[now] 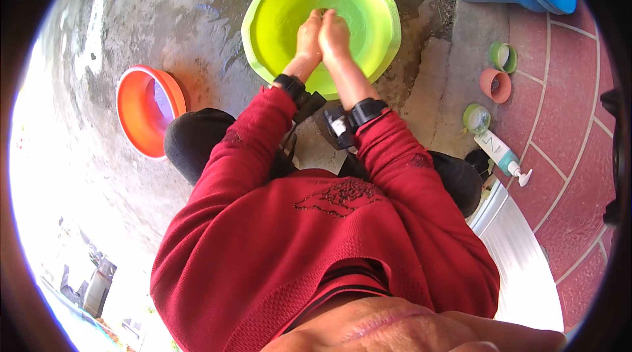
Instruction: The person walks to a courtyard, squats, and washes their hands in a green basin using water from a red scoop and liquid soap. After rinsing, they stand and dry their hands with a pink towel hanging on a clothesline.
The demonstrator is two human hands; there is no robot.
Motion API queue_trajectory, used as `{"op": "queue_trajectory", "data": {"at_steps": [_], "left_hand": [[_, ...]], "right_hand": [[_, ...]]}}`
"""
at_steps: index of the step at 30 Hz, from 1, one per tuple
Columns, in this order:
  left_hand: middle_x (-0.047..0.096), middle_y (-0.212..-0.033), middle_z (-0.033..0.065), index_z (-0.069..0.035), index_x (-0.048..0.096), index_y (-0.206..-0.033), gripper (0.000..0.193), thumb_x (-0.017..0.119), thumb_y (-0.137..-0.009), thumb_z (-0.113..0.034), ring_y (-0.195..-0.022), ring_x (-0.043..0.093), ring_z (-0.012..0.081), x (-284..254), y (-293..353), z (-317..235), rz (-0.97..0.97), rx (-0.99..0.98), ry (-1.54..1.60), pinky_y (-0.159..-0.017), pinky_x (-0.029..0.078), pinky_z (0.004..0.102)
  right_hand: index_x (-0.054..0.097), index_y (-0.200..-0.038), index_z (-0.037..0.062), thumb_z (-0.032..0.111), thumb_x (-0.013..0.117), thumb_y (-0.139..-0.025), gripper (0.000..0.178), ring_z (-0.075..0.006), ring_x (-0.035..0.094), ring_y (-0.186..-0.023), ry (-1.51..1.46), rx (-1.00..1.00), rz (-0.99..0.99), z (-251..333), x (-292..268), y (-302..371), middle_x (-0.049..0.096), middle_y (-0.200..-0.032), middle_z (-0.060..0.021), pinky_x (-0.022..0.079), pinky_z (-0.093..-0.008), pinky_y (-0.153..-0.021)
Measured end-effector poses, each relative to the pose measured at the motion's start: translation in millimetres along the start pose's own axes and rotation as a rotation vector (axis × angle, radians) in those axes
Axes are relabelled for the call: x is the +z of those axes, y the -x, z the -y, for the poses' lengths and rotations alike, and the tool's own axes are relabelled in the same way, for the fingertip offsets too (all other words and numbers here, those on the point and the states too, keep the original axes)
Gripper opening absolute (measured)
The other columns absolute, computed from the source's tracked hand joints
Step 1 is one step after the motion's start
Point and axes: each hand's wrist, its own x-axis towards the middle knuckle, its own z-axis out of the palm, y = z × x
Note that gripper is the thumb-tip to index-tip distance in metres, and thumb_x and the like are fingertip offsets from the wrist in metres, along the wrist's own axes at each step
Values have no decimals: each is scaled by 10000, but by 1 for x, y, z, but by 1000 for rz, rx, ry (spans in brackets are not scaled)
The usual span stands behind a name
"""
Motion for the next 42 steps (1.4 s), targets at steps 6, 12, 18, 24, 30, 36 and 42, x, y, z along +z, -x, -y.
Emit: {"op": "queue_trajectory", "data": {"at_steps": [6, 12, 18, 24, 30, 36, 42], "left_hand": [[594, -1198, 144, -24, 473, -1300, 577, 619, -899, -414, -1058, 589, 235, 18, 58, -59, 264, -479, 1151, -903, 460, 345], [532, -1262, 251, 73, 331, -1367, 928, 795, -680, -343, -1077, 581, 298, 23, 45, -45, 13, -302, 160, -948, 458, 384], [684, -975, 154, 16, 612, -1132, 378, 632, -792, -146, -870, 657, 234, -14, -22, 81, -290, -231, 136, -790, 518, 324], [631, -1018, 102, -21, 563, -1119, 282, 580, -896, -193, -870, 604, 222, 43, 12, 116, 34, -598, 299, -770, 487, 373], [503, -716, 50, -89, 515, -843, 298, 443, -1000, -331, -550, 453, 101, 48, 14, 29, 454, -773, 1610, -466, 402, 200], [539, -628, 93, -74, 558, -715, 370, 530, -953, -356, -558, 512, 238, 1, 3, -23, 28, 129, 163, -517, 428, 362], [642, -1061, 175, -74, 582, -1177, 314, 573, -897, -215, -965, 612, 346, -9, 2, -5, -159, 397, -596, -840, 483, 423]], "right_hand": [[558, -1019, 31, 418, 437, -1000, 406, -180, 497, -590, -860, 133, 334, 12, -28, -29, 598, -778, -80, 480, -303, -629], [607, -994, 15, 203, 522, -899, 227, -368, 644, -827, 851, -598, -156, -12, -23, -35, 659, -916, -190, 515, -445, -757], [602, -1168, 8, 269, 556, -888, 385, -321, 616, -1044, 488, -391, 552, -77, -12, -23, 616, -1168, -238, 476, -406, -894], [618, -923, 54, 393, 509, -945, 357, -194, 572, -649, -224, 572, -360, -134, -34, -54, 585, -723, -35, 479, -346, -588], [594, -901, 79, 549, 452, -945, 493, -129, 553, -553, -828, 423, 537, -71, -64, -51, 609, -764, -86, 475, -229, -517], [572, -926, 50, 407, 435, -968, 385, -228, 611, -824, -1046, 342, 324, -28, -7, -26, 618, -883, -130, 515, -327, -736], [596, -1027, -89, 240, 493, -890, 372, -318, 601, -965, -314, 116, -24, -31, 10, -17, 624, -1035, -249, 486, -397, -812]]}}
